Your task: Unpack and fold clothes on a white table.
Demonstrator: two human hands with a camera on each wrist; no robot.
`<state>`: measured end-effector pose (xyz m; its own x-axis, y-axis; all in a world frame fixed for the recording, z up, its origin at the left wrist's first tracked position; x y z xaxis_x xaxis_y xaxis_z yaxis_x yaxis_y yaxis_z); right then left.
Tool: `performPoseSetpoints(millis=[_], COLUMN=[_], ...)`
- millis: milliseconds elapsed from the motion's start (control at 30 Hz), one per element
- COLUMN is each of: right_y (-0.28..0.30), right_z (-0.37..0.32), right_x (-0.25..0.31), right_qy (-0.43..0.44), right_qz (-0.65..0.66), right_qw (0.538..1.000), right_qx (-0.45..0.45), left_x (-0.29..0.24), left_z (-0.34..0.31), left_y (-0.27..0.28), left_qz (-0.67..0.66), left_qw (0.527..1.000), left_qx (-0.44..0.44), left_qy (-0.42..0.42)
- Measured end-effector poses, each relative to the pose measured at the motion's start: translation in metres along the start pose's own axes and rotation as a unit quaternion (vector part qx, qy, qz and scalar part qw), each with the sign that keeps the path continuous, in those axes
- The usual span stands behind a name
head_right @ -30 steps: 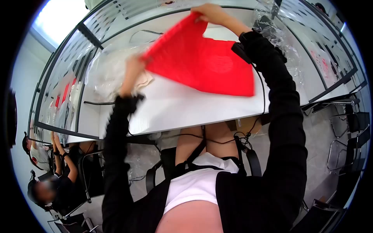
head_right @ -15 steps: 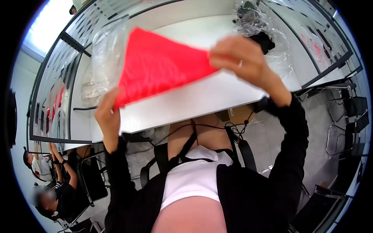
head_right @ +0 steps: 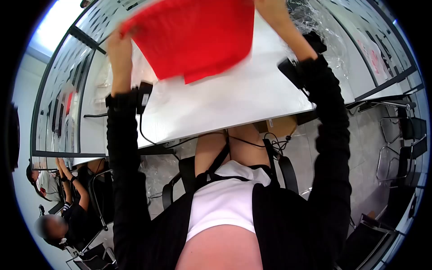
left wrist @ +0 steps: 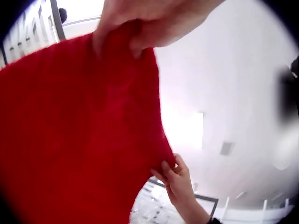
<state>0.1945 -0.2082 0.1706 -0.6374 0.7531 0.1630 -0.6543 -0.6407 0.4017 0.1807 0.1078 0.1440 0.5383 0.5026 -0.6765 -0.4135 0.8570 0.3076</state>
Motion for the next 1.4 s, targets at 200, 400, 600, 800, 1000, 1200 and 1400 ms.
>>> performPoseSetpoints(millis=[200,400,600,800,1000,1200,1400], right_y=[0.074,0.035,0.024,0.007,-0.073,-0.088,-0.079], right_z=[-0.010,-0.105,-0.177,-0.119,-0.081,-0.149,-0.194], right_x=[0.068,0.065,0.080,0.043,-0.049,-0.068,-0.058], right_qy=[0.177,0.136,0.091,-0.058,-0.044,-0.088,-0.239], right_qz=[0.007,-0.078,0.059,0.134,-0.058,-0.114,0.005], right_qw=[0.981,0.965,0.818,0.848,0.936,0.905,0.850], right_qx=[-0.084,0.211,0.564,0.510,0.345,0.400,0.469], left_x=[-0.093,-0.020,-0.011,0.007,0.073,0.119,0.133], left_z=[-0.026,-0.126,-0.212,-0.131,-0.036,-0.100,-0.154], left_y=[0.046,-0.001,-0.015,0.000,-0.039,-0.054,-0.042], left_qz=[-0.001,0.034,0.017,0.011,0.136,0.183,0.066], left_qw=[0.924,0.976,0.879,0.916,0.976,0.940,0.905], left_qx=[-0.118,0.208,0.471,0.348,0.166,0.273,0.307], left_qy=[-0.363,-0.064,0.074,0.197,0.029,0.092,0.288])
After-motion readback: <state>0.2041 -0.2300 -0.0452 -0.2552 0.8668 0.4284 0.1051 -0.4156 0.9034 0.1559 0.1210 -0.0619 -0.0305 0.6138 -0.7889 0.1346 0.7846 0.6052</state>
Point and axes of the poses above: each hand's wrist, its own z-axis towards the middle knuckle, its own y-axis out of the back of the hand, x = y × z, the point moved 10 cm from there along z, towards the middle knuckle, and after that the axes turned 8 degrees about -z, right-handed, at the moved point
